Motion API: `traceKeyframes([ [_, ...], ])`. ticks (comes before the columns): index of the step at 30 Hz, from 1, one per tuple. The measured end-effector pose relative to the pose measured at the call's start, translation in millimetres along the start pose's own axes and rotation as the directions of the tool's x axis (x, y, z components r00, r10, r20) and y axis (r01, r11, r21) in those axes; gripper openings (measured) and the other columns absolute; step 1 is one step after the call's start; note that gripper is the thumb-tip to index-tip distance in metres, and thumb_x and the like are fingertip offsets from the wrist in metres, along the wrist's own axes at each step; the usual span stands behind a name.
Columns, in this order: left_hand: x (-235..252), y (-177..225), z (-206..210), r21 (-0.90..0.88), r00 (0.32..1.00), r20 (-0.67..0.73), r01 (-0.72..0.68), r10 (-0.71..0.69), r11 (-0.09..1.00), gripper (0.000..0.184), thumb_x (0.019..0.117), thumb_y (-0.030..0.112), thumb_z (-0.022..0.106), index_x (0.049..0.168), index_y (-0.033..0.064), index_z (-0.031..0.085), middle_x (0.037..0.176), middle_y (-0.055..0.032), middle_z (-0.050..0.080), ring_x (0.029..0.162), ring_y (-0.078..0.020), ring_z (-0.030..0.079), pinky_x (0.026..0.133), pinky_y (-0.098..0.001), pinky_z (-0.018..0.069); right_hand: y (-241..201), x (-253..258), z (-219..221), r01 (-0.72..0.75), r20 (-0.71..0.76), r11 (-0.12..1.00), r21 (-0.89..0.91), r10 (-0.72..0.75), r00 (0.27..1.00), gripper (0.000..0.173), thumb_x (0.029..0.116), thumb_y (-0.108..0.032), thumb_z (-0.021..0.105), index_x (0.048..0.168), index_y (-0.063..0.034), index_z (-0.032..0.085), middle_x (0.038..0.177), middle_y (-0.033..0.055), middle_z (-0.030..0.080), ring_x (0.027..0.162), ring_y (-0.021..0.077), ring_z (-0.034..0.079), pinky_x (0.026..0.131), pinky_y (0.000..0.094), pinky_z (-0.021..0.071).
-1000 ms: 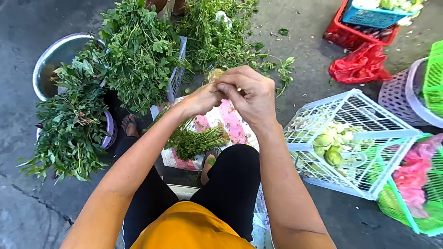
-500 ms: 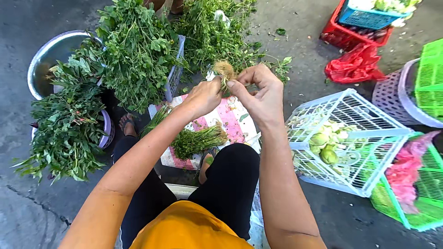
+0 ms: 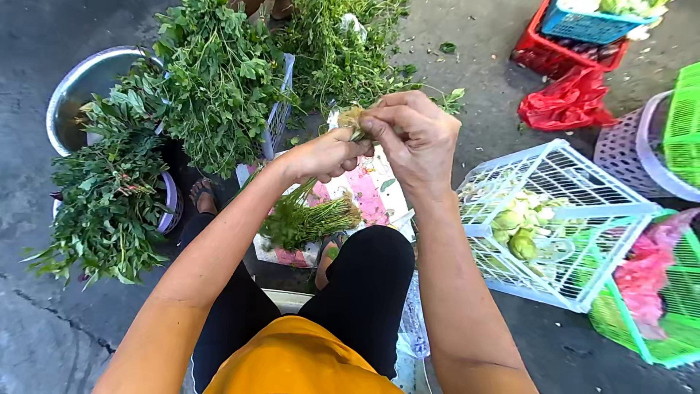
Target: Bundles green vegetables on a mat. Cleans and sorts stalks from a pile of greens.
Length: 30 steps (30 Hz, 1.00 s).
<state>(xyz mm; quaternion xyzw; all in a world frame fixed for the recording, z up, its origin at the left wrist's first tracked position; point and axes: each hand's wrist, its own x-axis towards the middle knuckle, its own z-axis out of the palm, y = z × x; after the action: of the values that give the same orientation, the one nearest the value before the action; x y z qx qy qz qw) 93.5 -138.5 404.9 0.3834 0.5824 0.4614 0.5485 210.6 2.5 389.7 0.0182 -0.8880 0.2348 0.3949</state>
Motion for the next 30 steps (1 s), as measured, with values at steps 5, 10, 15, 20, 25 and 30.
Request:
traceKeyframes([
  [5, -2, -8, 5, 0.118, 1.0, -0.007, -0.017, 0.018, 0.993, 0.023, 0.1124, 0.022, 0.038, 0.106, 0.0081, 0.056, 0.062, 0.0058, 0.038, 0.045, -0.0023, 0.029, 0.042, -0.0172, 0.0245, 23, -1, -24, -0.27, -0.089, 0.948, -0.167, 0.258, 0.962, 0.028, 0.1058, -0.024, 0.058, 0.104, 0.0011, 0.071, 0.111, 0.0181, 0.068, 0.087, 0.0216, 0.07, 0.079, 0.0369, 0.0594],
  [10, -1, -19, -8, 0.228, 0.994, 0.05, -0.109, 0.1, 0.968, 0.025, 0.1122, 0.019, 0.039, 0.117, 0.0029, 0.058, 0.074, 0.002, 0.051, 0.06, -0.0051, 0.051, 0.058, -0.0196, 0.0471, 36, -47, -90, -0.609, 0.252, 0.536, -0.585, 0.834, 0.491, 0.065, 0.0886, -0.024, 0.081, 0.144, -0.0037, 0.054, 0.129, 0.0363, 0.058, 0.116, 0.0622, 0.054, 0.087, 0.0825, 0.0395],
  [15, 5, -19, -6, 0.327, 0.983, 0.146, -0.155, 0.112, 0.932, 0.024, 0.1094, 0.015, 0.047, 0.122, 0.0009, 0.063, 0.096, -0.0011, 0.069, 0.086, -0.0019, 0.065, 0.082, -0.0212, 0.0539, 18, -27, -72, -0.679, 0.249, 0.733, -0.041, 0.666, 0.703, 0.063, 0.1066, -0.052, 0.042, 0.153, -0.0095, 0.046, 0.145, 0.0111, 0.058, 0.133, 0.0238, 0.057, 0.107, 0.0485, 0.0499],
  [20, 2, -14, 4, 0.353, 0.984, 0.084, -0.178, 0.158, 0.919, 0.013, 0.1046, 0.005, 0.053, 0.107, 0.0014, 0.066, 0.084, 0.0041, 0.065, 0.077, 0.0027, 0.06, 0.076, -0.0176, 0.052, -26, 5, -4, -0.486, 0.551, 0.867, 0.11, 0.353, 0.756, 0.068, 0.1081, -0.057, 0.022, 0.149, -0.0138, 0.053, 0.145, 0.007, 0.059, 0.126, 0.0141, 0.061, 0.106, 0.04, 0.0506],
  [25, -9, -17, -14, 0.264, 0.996, 0.076, -0.074, 0.055, 0.962, 0.023, 0.1103, 0.014, 0.044, 0.115, 0.0023, 0.063, 0.085, 0.0021, 0.065, 0.077, -0.0025, 0.062, 0.075, -0.0202, 0.0531, -13, 3, 3, -0.457, 0.398, 0.76, 0.461, 0.284, 0.873, 0.074, 0.1084, -0.058, 0.02, 0.147, -0.0037, 0.053, 0.144, 0.0082, 0.061, 0.134, 0.0177, 0.057, 0.111, 0.0413, 0.0487],
  [30, -10, -12, -8, 0.199, 0.99, 0.043, -0.141, 0.135, 0.97, 0.016, 0.1063, 0.004, 0.048, 0.111, 0.0019, 0.063, 0.087, 0.0041, 0.066, 0.078, 0.0007, 0.063, 0.077, -0.0189, 0.0551, -23, -2, 12, -0.193, 0.264, 0.958, 0.214, 0.134, 0.955, 0.035, 0.1085, -0.023, 0.05, 0.128, -0.0019, 0.069, 0.122, 0.0112, 0.072, 0.107, 0.0123, 0.069, 0.096, 0.0302, 0.0557],
])
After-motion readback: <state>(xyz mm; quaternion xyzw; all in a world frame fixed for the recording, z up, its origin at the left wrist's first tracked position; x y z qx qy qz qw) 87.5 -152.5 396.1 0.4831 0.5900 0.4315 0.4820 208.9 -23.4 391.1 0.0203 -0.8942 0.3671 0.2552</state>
